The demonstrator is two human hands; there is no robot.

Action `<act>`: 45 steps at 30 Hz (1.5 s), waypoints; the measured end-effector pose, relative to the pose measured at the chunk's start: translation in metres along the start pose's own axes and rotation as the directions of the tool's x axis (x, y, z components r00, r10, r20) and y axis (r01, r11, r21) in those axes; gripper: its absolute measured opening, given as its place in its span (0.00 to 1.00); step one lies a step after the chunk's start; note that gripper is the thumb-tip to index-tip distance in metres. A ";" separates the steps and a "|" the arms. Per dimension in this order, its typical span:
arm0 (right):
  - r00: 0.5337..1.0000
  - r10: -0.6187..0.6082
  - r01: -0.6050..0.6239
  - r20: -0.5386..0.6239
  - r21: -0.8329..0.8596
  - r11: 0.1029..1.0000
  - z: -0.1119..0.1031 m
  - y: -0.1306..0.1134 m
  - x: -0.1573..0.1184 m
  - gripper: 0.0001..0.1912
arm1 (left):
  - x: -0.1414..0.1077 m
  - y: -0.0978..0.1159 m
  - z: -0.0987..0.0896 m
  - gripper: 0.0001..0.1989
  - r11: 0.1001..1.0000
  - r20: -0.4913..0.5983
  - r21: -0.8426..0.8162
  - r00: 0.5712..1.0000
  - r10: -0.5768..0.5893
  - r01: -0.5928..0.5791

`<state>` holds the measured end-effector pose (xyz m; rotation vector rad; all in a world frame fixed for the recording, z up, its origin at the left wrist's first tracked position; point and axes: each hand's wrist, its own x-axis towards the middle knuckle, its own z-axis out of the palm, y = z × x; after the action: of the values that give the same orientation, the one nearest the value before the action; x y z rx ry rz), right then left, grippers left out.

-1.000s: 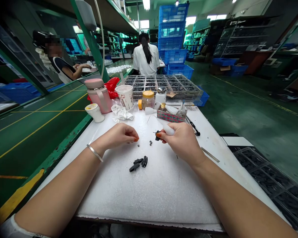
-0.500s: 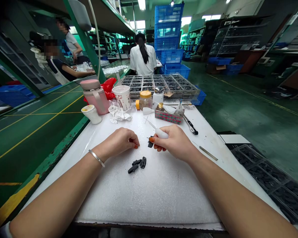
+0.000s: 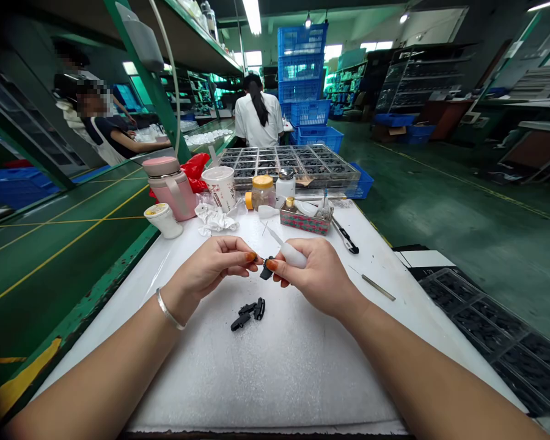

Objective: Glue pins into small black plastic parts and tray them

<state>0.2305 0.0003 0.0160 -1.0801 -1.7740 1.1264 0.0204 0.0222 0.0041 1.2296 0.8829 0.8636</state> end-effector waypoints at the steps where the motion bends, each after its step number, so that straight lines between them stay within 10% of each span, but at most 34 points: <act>1: 1.000 -0.008 0.008 -0.006 -0.004 1.000 0.000 -0.001 -0.001 0.15 | -0.001 0.000 0.003 0.10 0.999 0.006 -0.054 1.000 -0.005 0.006; 16: 0.998 -0.027 0.027 -0.056 0.000 1.000 0.002 -0.010 -0.007 0.13 | -0.005 -0.003 0.014 0.11 0.901 0.076 -0.427 0.996 -0.052 0.079; 45: 0.999 0.001 -0.003 -0.038 -0.044 0.999 0.003 -0.012 -0.007 0.11 | -0.003 -0.009 0.020 0.13 0.928 0.025 -0.371 0.999 -0.034 0.041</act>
<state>0.2269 -0.0102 0.0255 -1.1219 -1.7756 1.0657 0.0382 0.0099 -0.0018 0.8853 0.6862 0.9385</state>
